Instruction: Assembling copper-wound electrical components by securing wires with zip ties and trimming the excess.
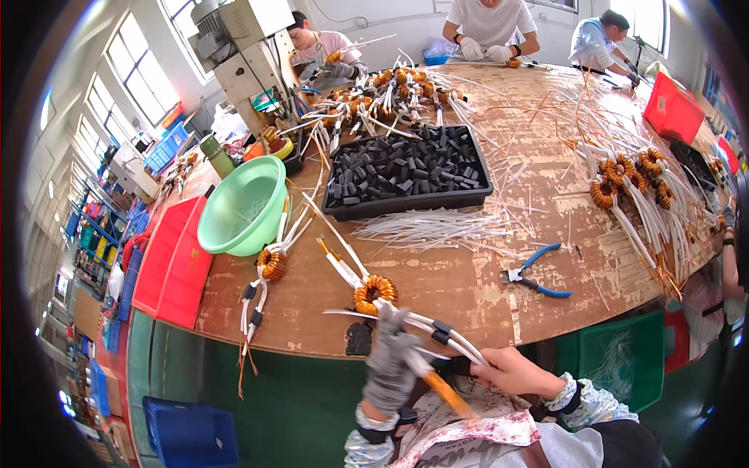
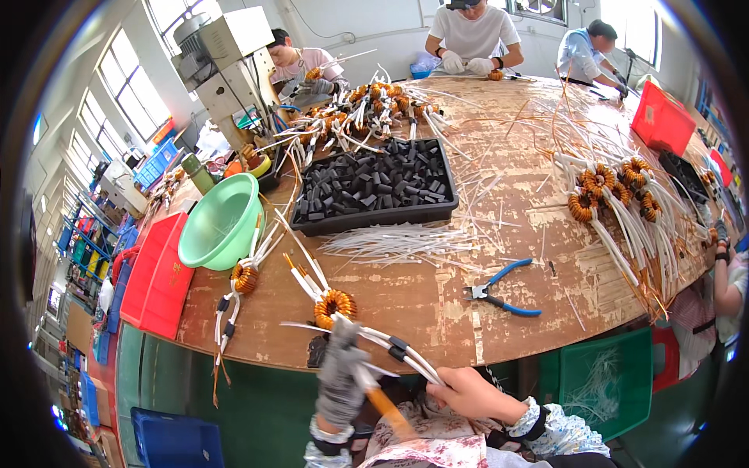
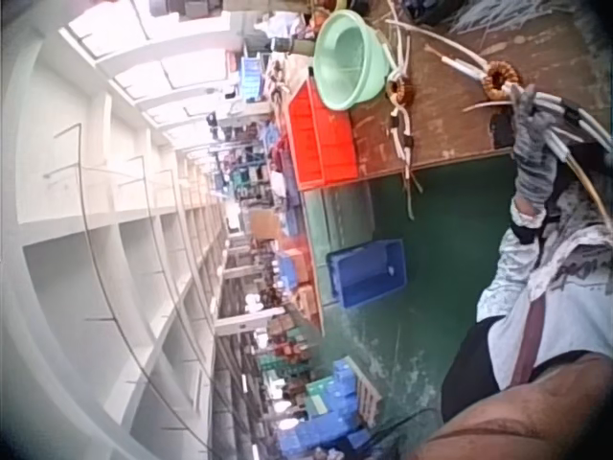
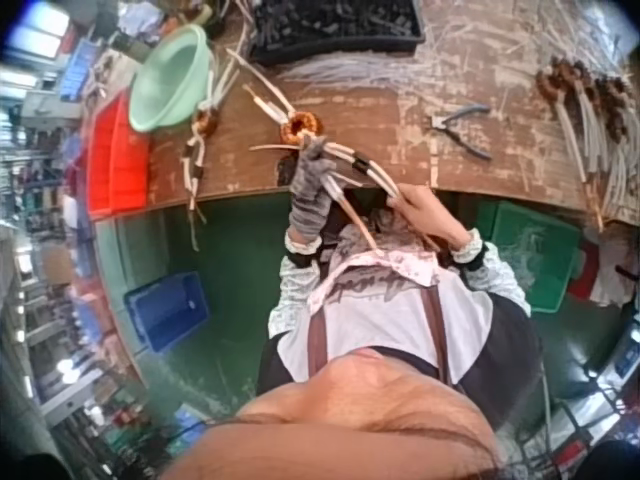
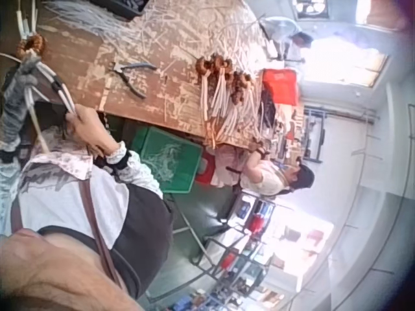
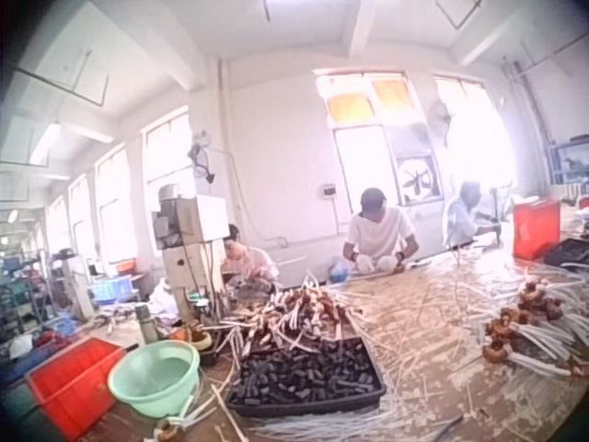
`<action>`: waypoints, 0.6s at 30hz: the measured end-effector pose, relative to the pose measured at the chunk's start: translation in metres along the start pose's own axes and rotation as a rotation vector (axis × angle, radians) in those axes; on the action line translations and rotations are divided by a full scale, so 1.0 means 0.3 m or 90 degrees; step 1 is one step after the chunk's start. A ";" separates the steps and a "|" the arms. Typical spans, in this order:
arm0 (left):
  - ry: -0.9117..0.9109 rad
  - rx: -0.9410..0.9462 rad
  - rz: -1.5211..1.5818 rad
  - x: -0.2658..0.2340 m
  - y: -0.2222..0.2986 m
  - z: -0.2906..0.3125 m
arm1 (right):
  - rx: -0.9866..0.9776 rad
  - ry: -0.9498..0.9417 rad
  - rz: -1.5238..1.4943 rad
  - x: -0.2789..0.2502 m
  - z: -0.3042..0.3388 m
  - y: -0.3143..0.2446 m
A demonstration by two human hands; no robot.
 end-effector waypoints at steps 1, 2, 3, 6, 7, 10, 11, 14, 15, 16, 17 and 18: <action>-0.027 0.197 -0.155 -0.078 0.011 -0.042 | 0.002 0.001 -0.001 0.001 -0.003 -0.001; 0.032 0.112 -0.029 -0.139 0.015 -0.075 | -0.009 -0.045 0.009 0.005 -0.007 -0.004; 0.089 0.028 0.097 -0.165 0.033 -0.109 | -0.021 -0.090 0.021 0.008 -0.013 -0.008; 0.161 -0.046 0.222 -0.232 0.066 -0.134 | -0.194 -0.243 0.161 0.127 -0.040 0.026; 0.160 -0.040 0.221 -0.262 0.030 -0.128 | -0.265 -0.284 0.246 0.180 -0.053 0.060; 0.080 -0.094 0.201 -0.316 -0.018 -0.105 | -0.280 -0.336 0.222 0.243 -0.085 0.079; 0.083 -0.092 0.199 -0.314 -0.011 -0.094 | -0.284 -0.339 0.222 0.225 -0.090 0.047; 0.155 -0.043 0.122 -0.284 0.011 -0.049 | -0.263 -0.419 0.399 0.078 -0.135 -0.087; 0.157 -0.042 0.122 -0.274 0.007 -0.034 | -0.307 -0.335 0.408 0.016 -0.162 -0.147; 0.191 -0.009 0.105 -0.263 0.004 -0.023 | -0.423 -0.244 0.428 -0.042 -0.204 -0.157; 0.221 0.022 0.090 -0.254 0.007 -0.018 | -0.447 -0.037 0.464 -0.079 -0.240 -0.178; 0.221 -0.002 0.086 -0.257 0.017 -0.006 | -0.328 0.045 0.421 -0.120 -0.315 -0.172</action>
Point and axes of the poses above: each hand's wrist, its own z-axis away from the middle knuckle, its own x-axis out of the palm, y = z × x, the point moved 1 cm from there along -z, towards the middle knuckle, and after that the axes turned 10 degrees about y, right-handed, at the moved point
